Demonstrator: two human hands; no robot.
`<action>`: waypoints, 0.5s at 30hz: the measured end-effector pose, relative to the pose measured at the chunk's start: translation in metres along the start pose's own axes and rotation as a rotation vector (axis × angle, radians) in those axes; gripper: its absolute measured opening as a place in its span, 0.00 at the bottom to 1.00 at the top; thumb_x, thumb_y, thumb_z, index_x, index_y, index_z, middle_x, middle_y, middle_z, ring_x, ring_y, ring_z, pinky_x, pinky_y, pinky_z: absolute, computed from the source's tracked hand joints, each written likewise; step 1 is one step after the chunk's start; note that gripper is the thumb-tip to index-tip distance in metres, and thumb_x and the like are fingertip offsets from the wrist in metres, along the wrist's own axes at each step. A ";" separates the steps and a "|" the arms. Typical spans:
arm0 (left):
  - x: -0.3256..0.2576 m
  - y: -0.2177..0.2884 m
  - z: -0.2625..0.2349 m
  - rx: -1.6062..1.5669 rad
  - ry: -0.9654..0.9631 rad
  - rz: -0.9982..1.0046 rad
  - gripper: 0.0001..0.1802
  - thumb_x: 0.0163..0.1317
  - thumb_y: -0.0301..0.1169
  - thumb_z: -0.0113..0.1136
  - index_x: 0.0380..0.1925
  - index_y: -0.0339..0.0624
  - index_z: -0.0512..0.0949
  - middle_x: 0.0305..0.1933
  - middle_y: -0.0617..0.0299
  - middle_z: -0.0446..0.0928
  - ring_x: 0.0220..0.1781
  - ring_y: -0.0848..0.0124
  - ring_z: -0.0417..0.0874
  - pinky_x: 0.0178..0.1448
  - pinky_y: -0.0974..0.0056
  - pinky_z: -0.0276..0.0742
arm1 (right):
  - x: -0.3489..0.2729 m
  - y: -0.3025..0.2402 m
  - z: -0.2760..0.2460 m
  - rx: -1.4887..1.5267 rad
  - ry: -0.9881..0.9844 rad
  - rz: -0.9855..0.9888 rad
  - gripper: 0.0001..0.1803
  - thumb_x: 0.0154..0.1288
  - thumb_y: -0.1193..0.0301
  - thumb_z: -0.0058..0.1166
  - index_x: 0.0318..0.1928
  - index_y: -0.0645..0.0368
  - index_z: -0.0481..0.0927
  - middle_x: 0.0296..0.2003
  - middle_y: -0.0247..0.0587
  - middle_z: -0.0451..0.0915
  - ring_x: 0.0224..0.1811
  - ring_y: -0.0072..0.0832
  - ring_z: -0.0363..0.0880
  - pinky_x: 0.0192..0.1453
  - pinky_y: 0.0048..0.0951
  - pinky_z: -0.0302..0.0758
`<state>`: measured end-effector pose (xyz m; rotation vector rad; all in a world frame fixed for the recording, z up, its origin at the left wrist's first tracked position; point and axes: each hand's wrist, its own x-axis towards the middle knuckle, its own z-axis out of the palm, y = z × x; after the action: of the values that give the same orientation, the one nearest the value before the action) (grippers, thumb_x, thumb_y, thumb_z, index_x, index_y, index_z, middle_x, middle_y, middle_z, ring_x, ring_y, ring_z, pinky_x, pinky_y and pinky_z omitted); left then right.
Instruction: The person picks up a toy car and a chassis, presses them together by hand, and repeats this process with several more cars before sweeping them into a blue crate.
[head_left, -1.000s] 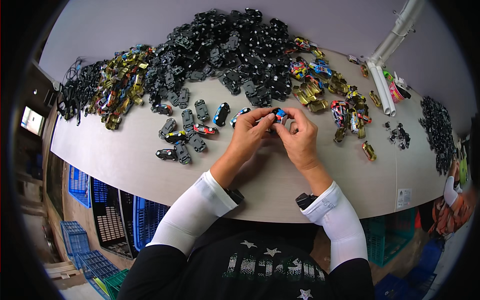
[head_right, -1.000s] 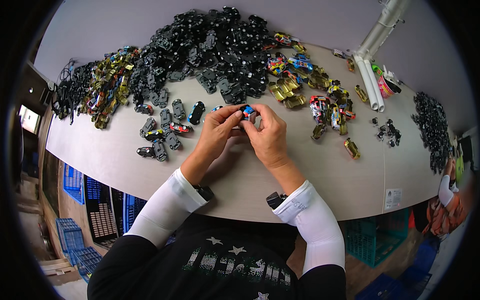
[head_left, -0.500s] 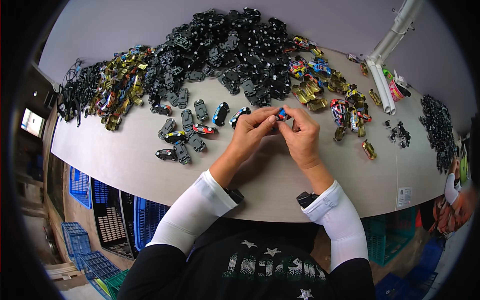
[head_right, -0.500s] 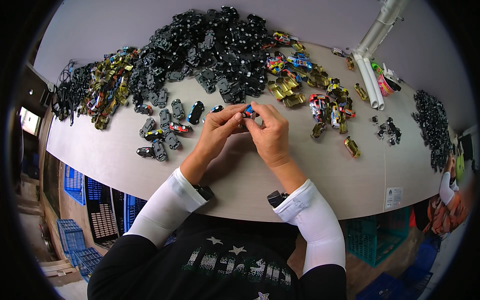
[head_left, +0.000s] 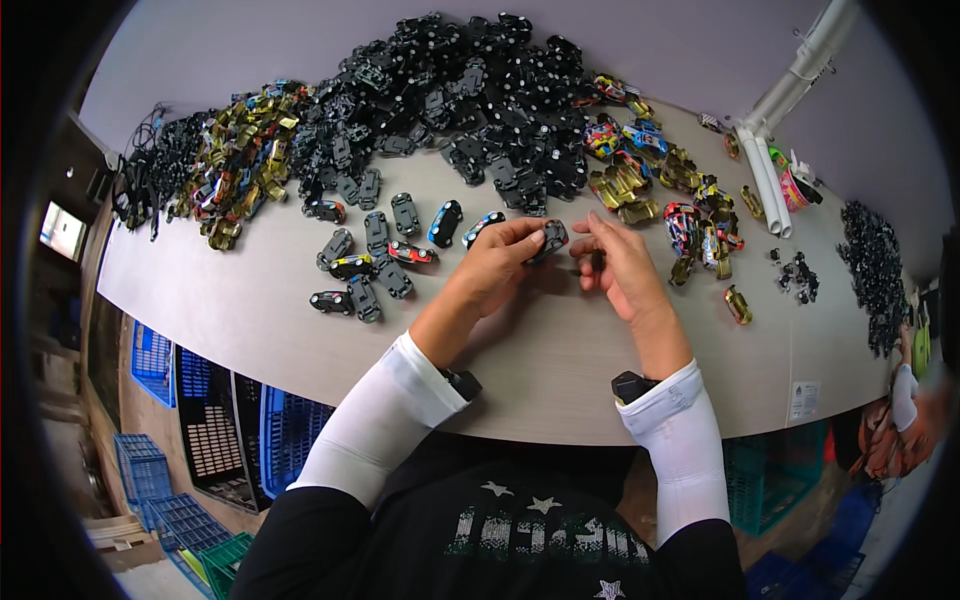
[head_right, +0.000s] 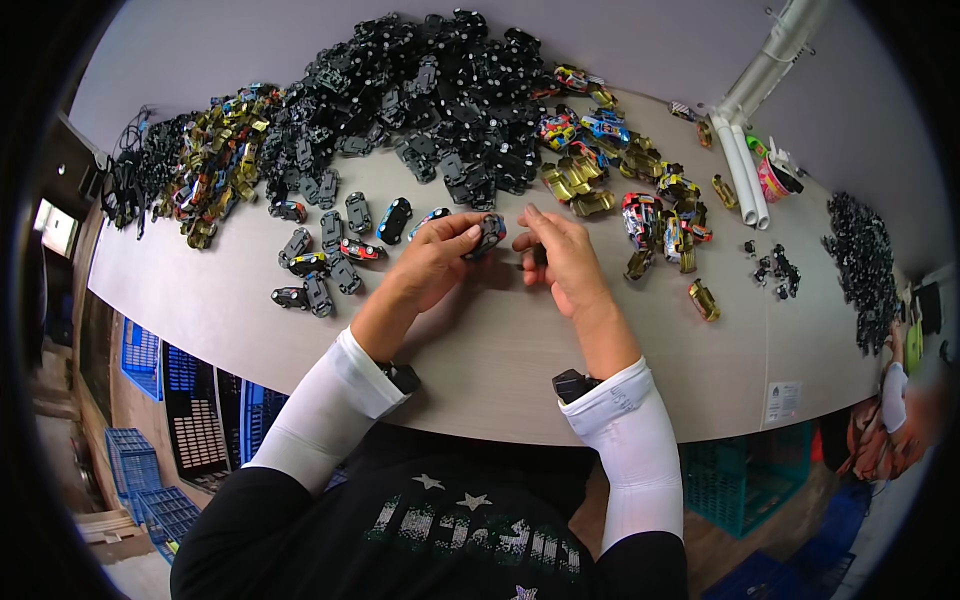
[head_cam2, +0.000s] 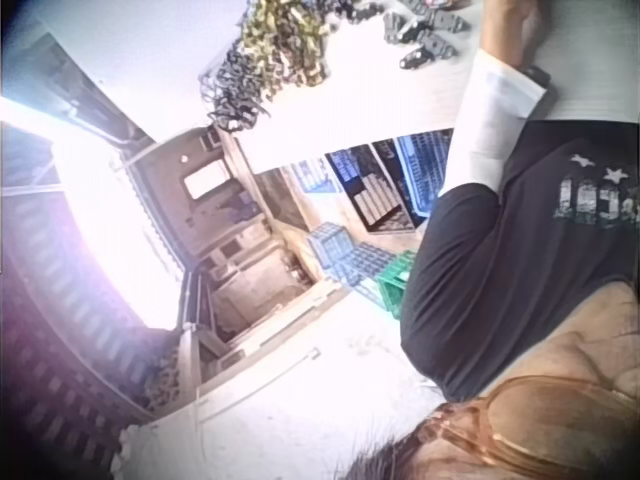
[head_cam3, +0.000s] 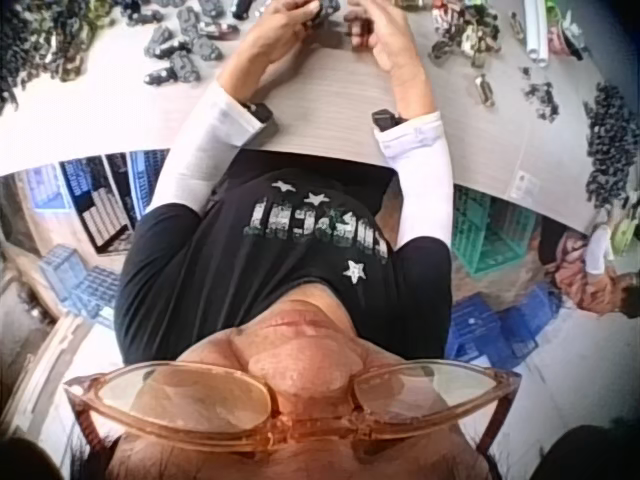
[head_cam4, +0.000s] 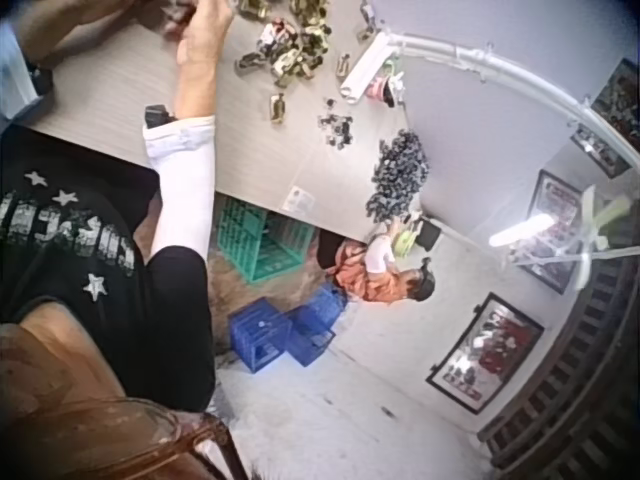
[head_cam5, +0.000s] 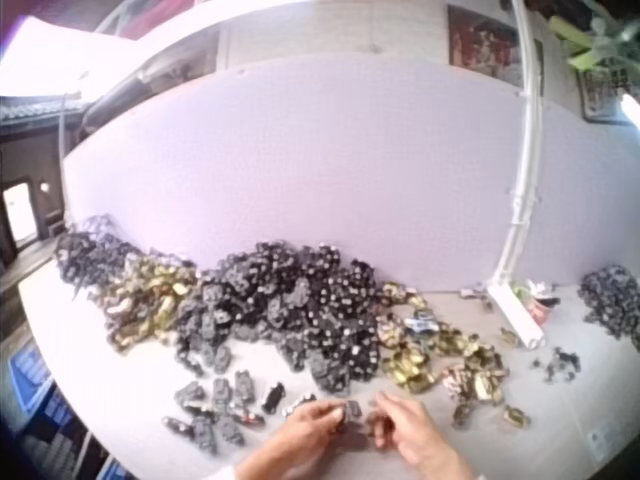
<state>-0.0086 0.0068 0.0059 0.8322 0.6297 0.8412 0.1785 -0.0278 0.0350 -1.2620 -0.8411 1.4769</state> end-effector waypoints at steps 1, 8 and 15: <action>-0.001 0.000 0.001 -0.002 -0.001 0.001 0.17 0.69 0.29 0.52 0.56 0.37 0.71 0.48 0.61 0.78 0.46 0.71 0.79 0.51 0.63 0.77 | 0.002 0.003 -0.002 0.079 -0.042 0.032 0.17 0.67 0.59 0.56 0.41 0.62 0.77 0.28 0.34 0.75 0.20 0.17 0.69 0.21 0.18 0.70; -0.007 0.010 0.011 0.022 0.051 -0.047 0.10 0.69 0.30 0.53 0.47 0.39 0.71 0.42 0.61 0.78 0.38 0.72 0.79 0.42 0.67 0.77 | -0.006 -0.001 0.002 -0.081 -0.091 0.018 0.09 0.71 0.71 0.47 0.45 0.62 0.76 0.24 0.31 0.73 0.17 0.15 0.66 0.16 0.15 0.64; 0.001 -0.006 0.005 0.271 -0.053 0.136 0.07 0.69 0.28 0.53 0.44 0.39 0.72 0.36 0.66 0.75 0.30 0.81 0.73 0.30 0.73 0.72 | -0.009 -0.003 0.005 0.160 -0.216 0.121 0.09 0.71 0.71 0.47 0.45 0.64 0.74 0.22 0.31 0.72 0.14 0.11 0.60 0.12 0.13 0.53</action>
<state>-0.0021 0.0033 0.0030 1.1504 0.6541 0.8648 0.1740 -0.0350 0.0411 -1.0630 -0.7797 1.7650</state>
